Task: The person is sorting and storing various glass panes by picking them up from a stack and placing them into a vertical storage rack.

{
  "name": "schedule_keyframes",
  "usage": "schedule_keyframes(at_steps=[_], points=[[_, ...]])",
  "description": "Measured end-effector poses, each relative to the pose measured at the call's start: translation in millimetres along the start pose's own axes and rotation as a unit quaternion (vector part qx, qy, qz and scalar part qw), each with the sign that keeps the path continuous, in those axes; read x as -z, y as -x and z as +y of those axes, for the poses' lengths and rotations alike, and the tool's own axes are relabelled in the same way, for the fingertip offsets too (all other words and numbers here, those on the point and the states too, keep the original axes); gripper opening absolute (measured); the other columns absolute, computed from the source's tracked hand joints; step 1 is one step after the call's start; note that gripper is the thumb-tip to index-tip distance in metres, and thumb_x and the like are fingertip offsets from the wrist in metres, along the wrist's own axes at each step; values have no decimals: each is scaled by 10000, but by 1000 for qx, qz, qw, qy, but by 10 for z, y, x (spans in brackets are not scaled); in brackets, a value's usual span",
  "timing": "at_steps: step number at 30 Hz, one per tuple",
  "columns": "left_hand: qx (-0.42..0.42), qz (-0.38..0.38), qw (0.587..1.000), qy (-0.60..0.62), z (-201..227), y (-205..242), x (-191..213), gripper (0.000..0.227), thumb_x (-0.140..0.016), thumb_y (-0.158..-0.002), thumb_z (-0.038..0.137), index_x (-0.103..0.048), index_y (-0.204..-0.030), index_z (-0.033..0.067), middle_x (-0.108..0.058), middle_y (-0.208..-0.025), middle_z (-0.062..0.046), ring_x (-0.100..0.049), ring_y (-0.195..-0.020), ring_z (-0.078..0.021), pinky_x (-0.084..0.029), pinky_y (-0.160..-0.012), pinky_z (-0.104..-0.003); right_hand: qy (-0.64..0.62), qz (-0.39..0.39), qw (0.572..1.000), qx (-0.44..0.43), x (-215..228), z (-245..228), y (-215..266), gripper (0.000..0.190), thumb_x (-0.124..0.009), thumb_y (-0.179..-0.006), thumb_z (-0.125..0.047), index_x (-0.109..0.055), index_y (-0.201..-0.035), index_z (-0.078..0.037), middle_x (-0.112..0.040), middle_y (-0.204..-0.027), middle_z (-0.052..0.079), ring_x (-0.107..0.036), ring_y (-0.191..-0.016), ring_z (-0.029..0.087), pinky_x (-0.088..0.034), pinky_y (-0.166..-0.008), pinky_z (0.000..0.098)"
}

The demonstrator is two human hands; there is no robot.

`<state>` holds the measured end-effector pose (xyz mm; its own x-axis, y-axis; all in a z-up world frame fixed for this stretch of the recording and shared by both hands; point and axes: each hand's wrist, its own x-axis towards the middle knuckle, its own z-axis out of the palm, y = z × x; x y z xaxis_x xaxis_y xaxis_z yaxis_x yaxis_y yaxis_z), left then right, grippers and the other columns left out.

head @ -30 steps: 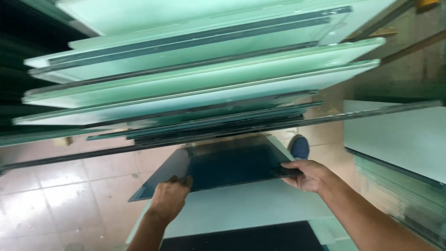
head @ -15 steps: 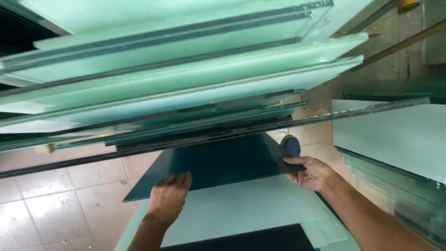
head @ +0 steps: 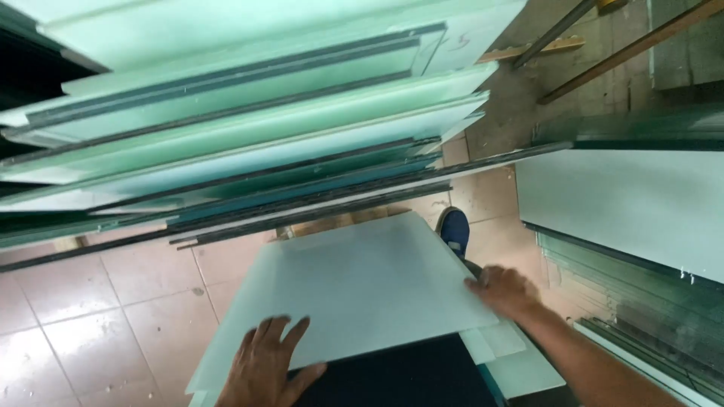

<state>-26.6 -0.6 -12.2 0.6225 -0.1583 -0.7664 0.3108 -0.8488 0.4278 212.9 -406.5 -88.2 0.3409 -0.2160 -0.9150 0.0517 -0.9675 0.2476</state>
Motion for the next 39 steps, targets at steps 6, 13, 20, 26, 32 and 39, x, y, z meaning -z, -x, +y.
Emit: schedule_keyframes(at_steps=[6, 13, 20, 26, 32, 39], points=[[71, -160, 985, 0, -131, 28, -249, 984, -414, -988, 990, -375, -1719, 332, -381, -1738, -68, -317, -1630, -323, -256, -1358, -569, 55, -78, 995, -8, -74, -141, 35, 793, -595, -957, -830, -668, -1394, -172, -787, -1325, 42, -757, -1231, 254, -644, -956, 416], [66, -156, 985, 44, -47, 27, -59, 1084, -545, -957, 970, -243, -1783, 335, -369, -1761, -78, -344, -1624, -343, -274, -1337, -579, -238, -144, 956, -92, 242, -259, 121, 697, -865, -962, -504, -664, -1455, -55, -733, -1452, 186, -684, -1344, 380, -575, -1042, 491], [33, -94, 971, -220, -563, -210, -548, 775, -674, -1015, 118, -328, -1708, 136, -651, -1352, -127, -670, -1174, -340, -678, -842, -474, -447, -173, 864, -155, 603, -457, 44, 611, -871, -953, -149, -646, -1515, -67, -709, -1451, 218, -648, -1343, 377, -563, -1101, 506], [-23, -72, 963, -258, -698, -310, -570, 692, -681, -942, 3, -447, -1592, -29, -755, -1152, -172, -767, -964, -353, -692, -733, -492, -541, -157, 823, -79, 347, -348, -140, 392, -861, -960, -88, -736, -1293, 76, -768, -1188, 253, -725, -1089, 392, -581, -920, 472], [-4, -134, 946, -296, -571, -368, -64, 709, -632, -1053, 38, -325, -1692, 32, -701, -1307, -147, -719, -1094, -322, -700, -790, -436, -561, -149, 811, -69, 556, -417, 285, 498, -781, -977, -141, -677, -1412, 80, -724, -1338, 305, -686, -1233, 464, -553, -1067, 553], [9, -101, 957, -274, -562, -327, -67, 786, -722, -993, 32, -346, -1684, 43, -652, -1433, -140, -690, -1192, -325, -706, -841, -438, -582, -118, 800, -85, 389, -479, 88, 575, -864, -870, -104, -701, -1391, 76, -736, -1281, 312, -679, -1197, 443, -550, -996, 522]])
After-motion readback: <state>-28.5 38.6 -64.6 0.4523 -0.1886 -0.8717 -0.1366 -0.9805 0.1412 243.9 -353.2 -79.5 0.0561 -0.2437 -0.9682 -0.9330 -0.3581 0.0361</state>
